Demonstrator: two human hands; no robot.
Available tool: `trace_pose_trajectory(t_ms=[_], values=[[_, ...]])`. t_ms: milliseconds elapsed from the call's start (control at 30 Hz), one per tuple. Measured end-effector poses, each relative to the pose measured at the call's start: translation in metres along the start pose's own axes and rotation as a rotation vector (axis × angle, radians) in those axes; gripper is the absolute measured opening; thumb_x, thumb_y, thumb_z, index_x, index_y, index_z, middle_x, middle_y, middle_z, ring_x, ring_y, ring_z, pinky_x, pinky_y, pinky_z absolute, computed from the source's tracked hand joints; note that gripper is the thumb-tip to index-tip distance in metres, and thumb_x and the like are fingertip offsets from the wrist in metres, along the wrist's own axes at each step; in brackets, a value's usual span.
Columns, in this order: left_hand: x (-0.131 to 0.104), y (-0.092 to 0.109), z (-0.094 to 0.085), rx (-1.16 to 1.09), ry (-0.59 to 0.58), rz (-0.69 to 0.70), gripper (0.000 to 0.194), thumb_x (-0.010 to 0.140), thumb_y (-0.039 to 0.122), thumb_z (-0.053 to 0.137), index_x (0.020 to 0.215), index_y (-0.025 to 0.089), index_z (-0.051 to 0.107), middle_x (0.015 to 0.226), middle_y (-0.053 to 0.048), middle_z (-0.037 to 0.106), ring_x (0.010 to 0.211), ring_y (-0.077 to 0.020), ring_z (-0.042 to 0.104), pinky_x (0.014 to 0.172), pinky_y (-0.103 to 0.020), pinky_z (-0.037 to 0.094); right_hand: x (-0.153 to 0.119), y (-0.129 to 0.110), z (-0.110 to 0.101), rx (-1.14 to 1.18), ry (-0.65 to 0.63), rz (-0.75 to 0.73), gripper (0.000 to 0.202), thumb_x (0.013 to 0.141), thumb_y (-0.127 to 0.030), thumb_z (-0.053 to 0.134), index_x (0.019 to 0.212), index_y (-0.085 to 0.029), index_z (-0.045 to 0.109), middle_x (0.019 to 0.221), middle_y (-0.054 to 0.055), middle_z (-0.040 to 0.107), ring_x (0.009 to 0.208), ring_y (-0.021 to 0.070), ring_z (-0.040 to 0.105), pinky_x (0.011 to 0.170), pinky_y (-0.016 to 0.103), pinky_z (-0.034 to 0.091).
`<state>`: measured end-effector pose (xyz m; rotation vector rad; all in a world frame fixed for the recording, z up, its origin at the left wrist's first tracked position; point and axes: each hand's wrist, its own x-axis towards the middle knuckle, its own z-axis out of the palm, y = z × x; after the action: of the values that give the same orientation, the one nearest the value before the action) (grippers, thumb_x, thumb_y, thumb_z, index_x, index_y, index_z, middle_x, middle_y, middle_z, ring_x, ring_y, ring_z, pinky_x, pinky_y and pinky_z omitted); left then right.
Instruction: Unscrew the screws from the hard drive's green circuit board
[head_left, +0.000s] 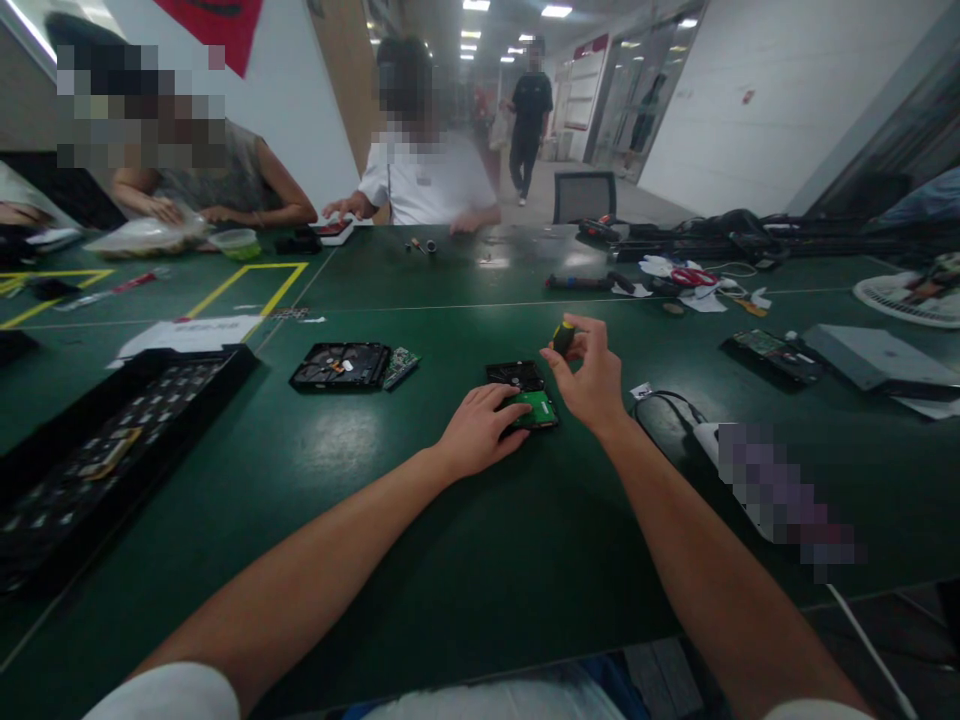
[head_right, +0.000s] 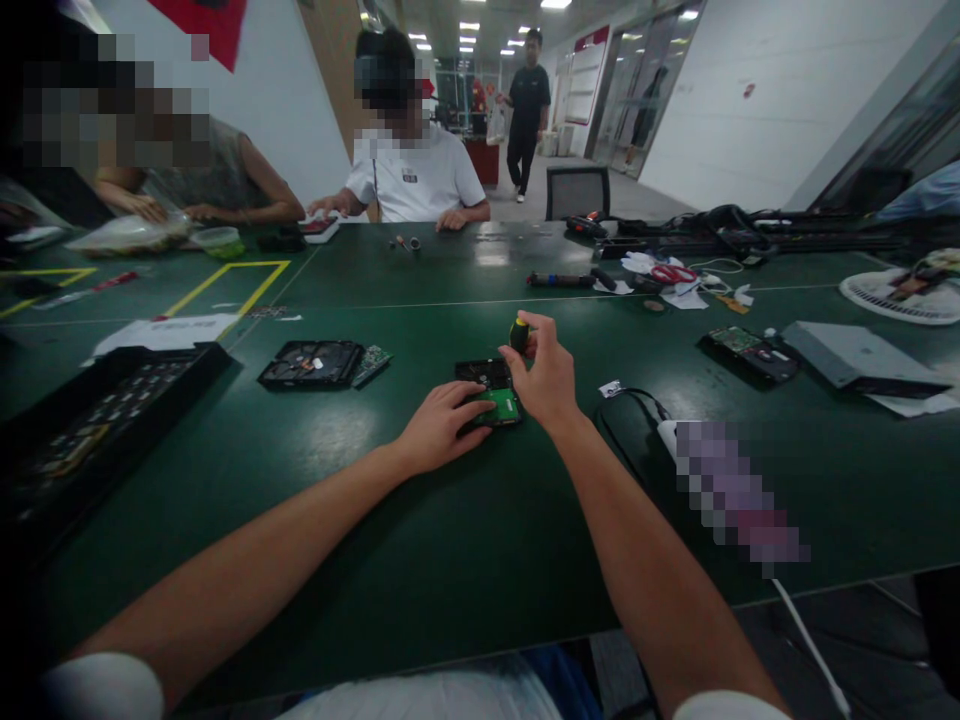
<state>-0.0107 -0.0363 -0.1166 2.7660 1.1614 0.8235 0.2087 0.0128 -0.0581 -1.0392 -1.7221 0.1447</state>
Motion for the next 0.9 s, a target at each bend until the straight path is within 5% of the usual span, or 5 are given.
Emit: trace_pose_trajectory(t_ms=[267, 533, 767, 900], values=[[0.0010, 0.0014, -0.0016, -0.001, 0.003, 0.002, 0.039, 0.100, 0.041, 0.064, 0.135, 0.024, 0.068, 0.142, -0.015, 0.061, 0.135, -0.0341, 0.055, 0.113, -0.057, 0.046, -0.0031, -0.0012, -0.0007, 0.155, -0.135, 0.009, 0.050, 0.104, -0.036, 0.057, 0.150, -0.031, 0.039, 0.112, 0.005, 0.076, 0.093, 0.0222, 0.077, 0.093, 0.046, 0.062], [0.0017, 0.0019, -0.0022, -0.001, 0.002, 0.001, 0.039, 0.100, 0.041, 0.065, 0.134, 0.023, 0.069, 0.142, -0.015, 0.061, 0.136, -0.0339, 0.055, 0.114, -0.057, 0.046, -0.0044, 0.0001, -0.0007, -0.102, 0.035, -0.088, 0.051, 0.097, -0.050, 0.066, 0.141, -0.027, 0.053, 0.123, 0.012, 0.066, 0.094, 0.0260, 0.067, 0.087, 0.049, 0.063], [0.0017, 0.0021, -0.0018, -0.004, -0.003, -0.005, 0.039, 0.100, 0.041, 0.064, 0.134, 0.023, 0.069, 0.143, -0.015, 0.060, 0.135, -0.0332, 0.056, 0.114, -0.055, 0.046, -0.0051, 0.0007, -0.0005, 0.017, 0.000, -0.035, 0.050, 0.103, -0.039, 0.057, 0.150, -0.030, 0.042, 0.123, 0.010, 0.069, 0.090, 0.0235, 0.071, 0.088, 0.046, 0.064], [0.0015, 0.0010, -0.0009, 0.002, 0.008, 0.003, 0.039, 0.101, 0.042, 0.063, 0.134, 0.023, 0.069, 0.142, -0.015, 0.061, 0.136, -0.0331, 0.055, 0.115, -0.055, 0.045, -0.0044, 0.0008, -0.0014, -0.055, 0.045, -0.081, 0.049, 0.098, -0.043, 0.066, 0.142, -0.028, 0.051, 0.126, 0.011, 0.065, 0.096, 0.0252, 0.069, 0.083, 0.045, 0.064]])
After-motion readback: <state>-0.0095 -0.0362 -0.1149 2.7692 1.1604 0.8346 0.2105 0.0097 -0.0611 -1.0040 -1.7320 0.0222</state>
